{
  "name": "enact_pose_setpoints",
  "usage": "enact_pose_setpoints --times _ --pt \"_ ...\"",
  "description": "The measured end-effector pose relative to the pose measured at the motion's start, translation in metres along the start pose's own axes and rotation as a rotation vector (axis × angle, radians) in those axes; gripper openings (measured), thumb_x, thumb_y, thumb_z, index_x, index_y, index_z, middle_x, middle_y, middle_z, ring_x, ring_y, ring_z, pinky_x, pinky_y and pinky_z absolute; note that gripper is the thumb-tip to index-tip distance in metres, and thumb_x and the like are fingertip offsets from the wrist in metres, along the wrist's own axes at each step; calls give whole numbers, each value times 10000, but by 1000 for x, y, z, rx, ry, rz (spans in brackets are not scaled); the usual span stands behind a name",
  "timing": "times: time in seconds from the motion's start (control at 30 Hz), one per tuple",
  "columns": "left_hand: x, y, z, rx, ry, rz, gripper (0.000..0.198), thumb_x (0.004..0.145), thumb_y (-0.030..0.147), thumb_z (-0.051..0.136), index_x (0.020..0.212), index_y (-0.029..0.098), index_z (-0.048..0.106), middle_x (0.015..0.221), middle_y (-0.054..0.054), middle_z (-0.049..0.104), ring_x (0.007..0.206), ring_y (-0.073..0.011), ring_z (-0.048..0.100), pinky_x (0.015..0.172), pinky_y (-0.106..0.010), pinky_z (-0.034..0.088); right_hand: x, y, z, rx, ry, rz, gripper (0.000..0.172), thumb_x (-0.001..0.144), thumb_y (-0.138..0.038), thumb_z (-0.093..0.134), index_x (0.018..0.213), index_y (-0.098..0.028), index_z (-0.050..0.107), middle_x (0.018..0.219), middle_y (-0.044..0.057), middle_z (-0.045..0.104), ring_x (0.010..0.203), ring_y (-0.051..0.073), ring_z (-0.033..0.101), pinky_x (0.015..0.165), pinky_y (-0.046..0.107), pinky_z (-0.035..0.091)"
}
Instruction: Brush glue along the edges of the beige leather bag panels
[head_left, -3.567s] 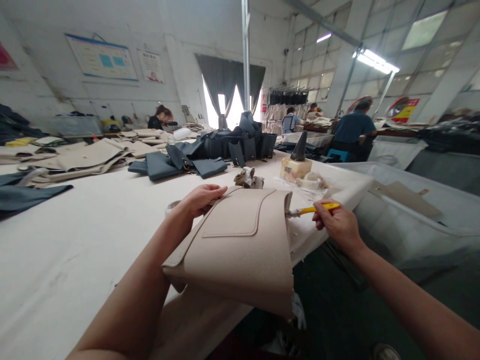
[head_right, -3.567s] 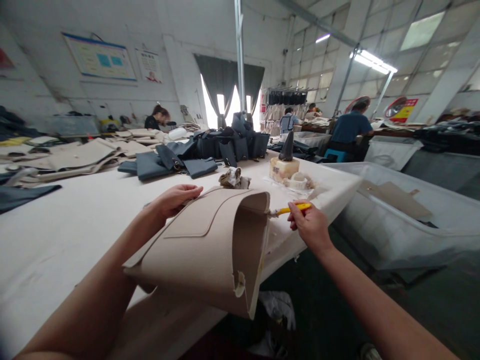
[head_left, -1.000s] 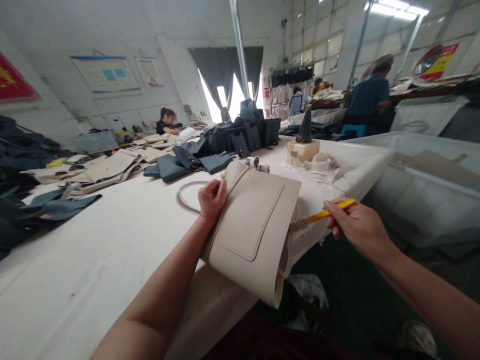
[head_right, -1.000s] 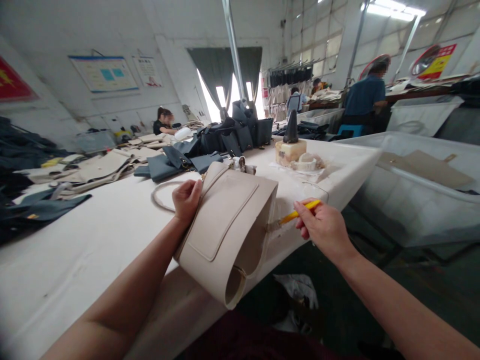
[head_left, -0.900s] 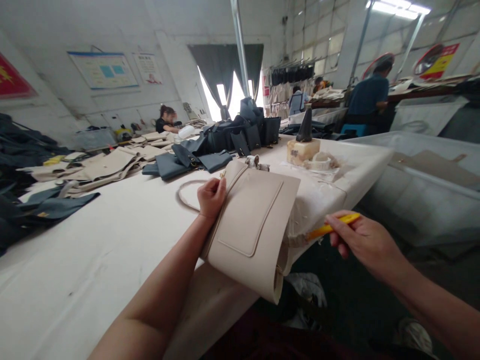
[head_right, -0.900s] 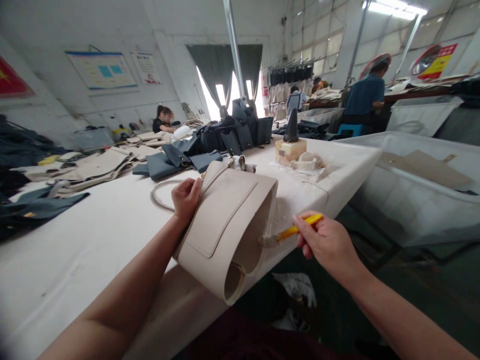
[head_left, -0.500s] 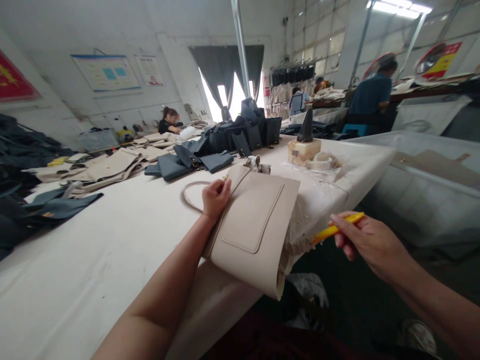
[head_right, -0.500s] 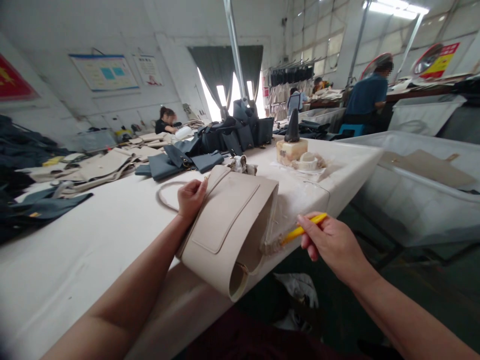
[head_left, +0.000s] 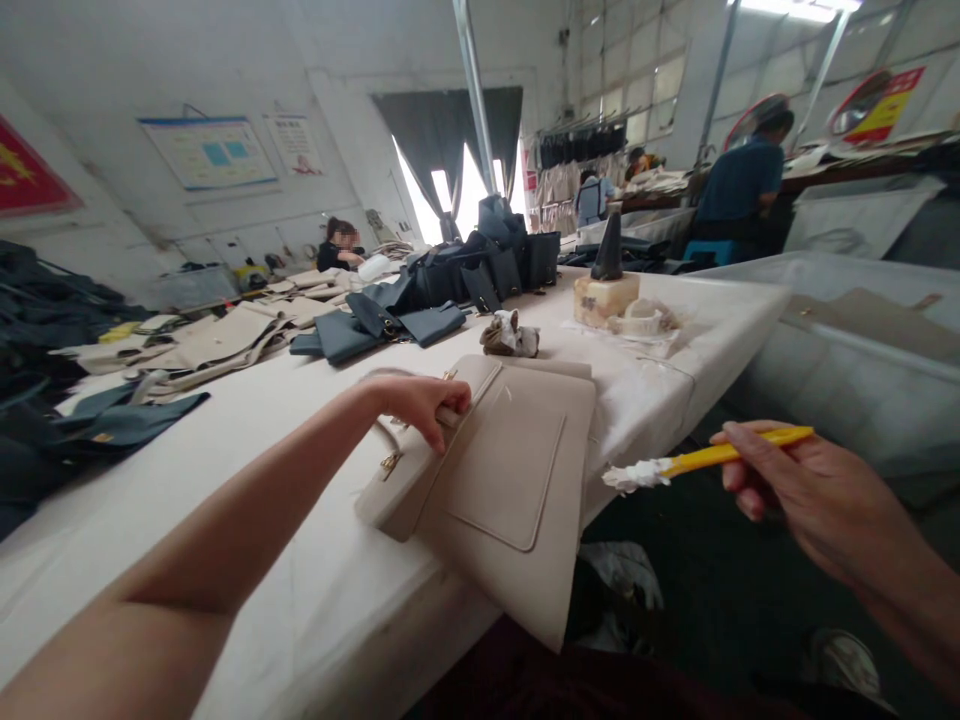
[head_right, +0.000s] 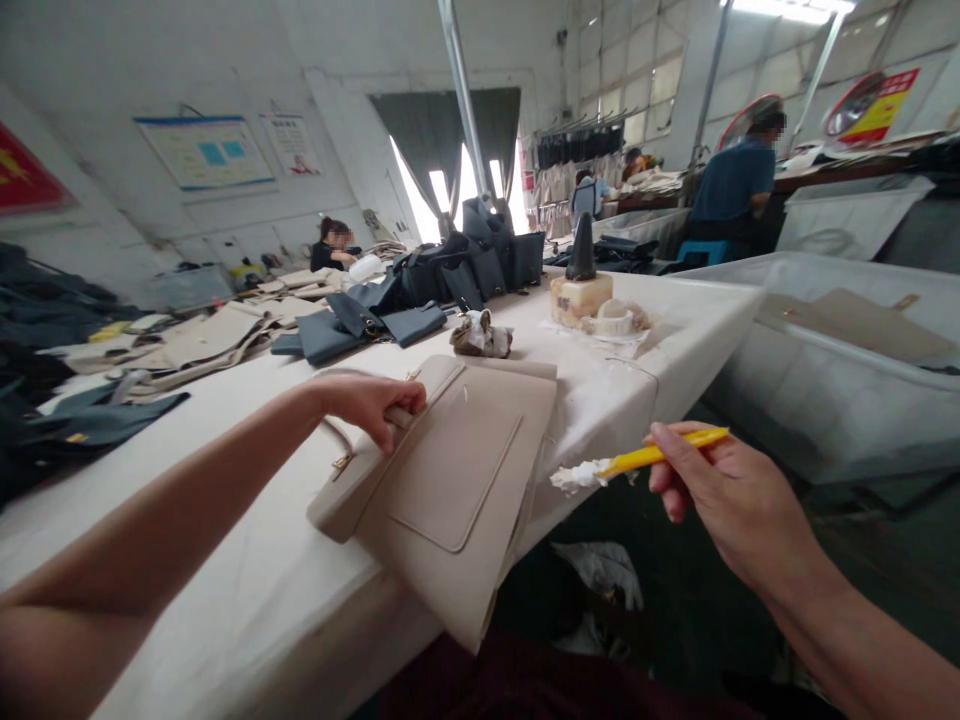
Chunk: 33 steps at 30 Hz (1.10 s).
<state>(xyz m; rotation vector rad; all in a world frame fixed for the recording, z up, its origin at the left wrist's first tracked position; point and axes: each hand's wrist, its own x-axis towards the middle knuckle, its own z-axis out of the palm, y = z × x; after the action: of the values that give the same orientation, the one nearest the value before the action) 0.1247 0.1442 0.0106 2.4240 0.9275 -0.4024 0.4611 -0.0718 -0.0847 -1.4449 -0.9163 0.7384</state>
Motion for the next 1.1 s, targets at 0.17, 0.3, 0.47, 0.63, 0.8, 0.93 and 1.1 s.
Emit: enact_pose_setpoints --times 0.17,0.3,0.47,0.63,0.8,0.93,1.1 --pt "0 25 -3 238 46 -69 475 453 180 829 728 182 442 665 81 442 645 -95 390 561 -229 280 -5 -3 -3 70 83 32 673 553 -716 750 804 -117 574 569 48 551 406 110 452 340 173 353" --pt "-4 37 -8 331 148 -32 354 504 203 818 770 169 587 656 76 523 651 -101 462 561 -220 285 -8 -10 -6 95 132 19 692 512 -722 768 788 -117 578 554 44 542 395 104 444 333 168 343" --pt "-26 37 -28 401 423 117 300 594 382 786 726 168 622 569 80 522 563 -77 456 540 -202 295 -9 -28 -14 148 220 54 758 350 -716 819 760 -121 590 543 48 539 409 110 447 332 173 361" --pt "-44 32 -41 519 706 93 382 571 461 802 640 171 562 487 85 411 492 -66 358 502 -209 257 -11 -37 -19 211 276 44 751 300 -685 846 736 -129 594 529 35 525 404 97 425 322 156 333" --pt "-56 31 -40 737 938 205 449 677 521 732 560 170 477 468 56 403 450 -77 328 474 -236 233 -12 -34 -18 221 284 57 763 306 -717 824 751 -138 604 530 38 530 405 110 439 333 172 349" --pt "-65 28 -31 994 1079 367 461 831 554 548 574 180 473 479 6 471 457 -124 418 477 -262 293 -13 -30 -19 188 275 39 732 412 -738 787 789 -133 618 545 40 536 407 111 435 342 179 349" --pt "-66 22 -2 1022 1128 390 380 872 429 551 594 176 503 506 -7 536 479 -139 477 486 -260 332 -6 -23 -18 115 228 -13 684 533 -742 733 811 -129 612 564 48 551 408 122 449 339 190 351"
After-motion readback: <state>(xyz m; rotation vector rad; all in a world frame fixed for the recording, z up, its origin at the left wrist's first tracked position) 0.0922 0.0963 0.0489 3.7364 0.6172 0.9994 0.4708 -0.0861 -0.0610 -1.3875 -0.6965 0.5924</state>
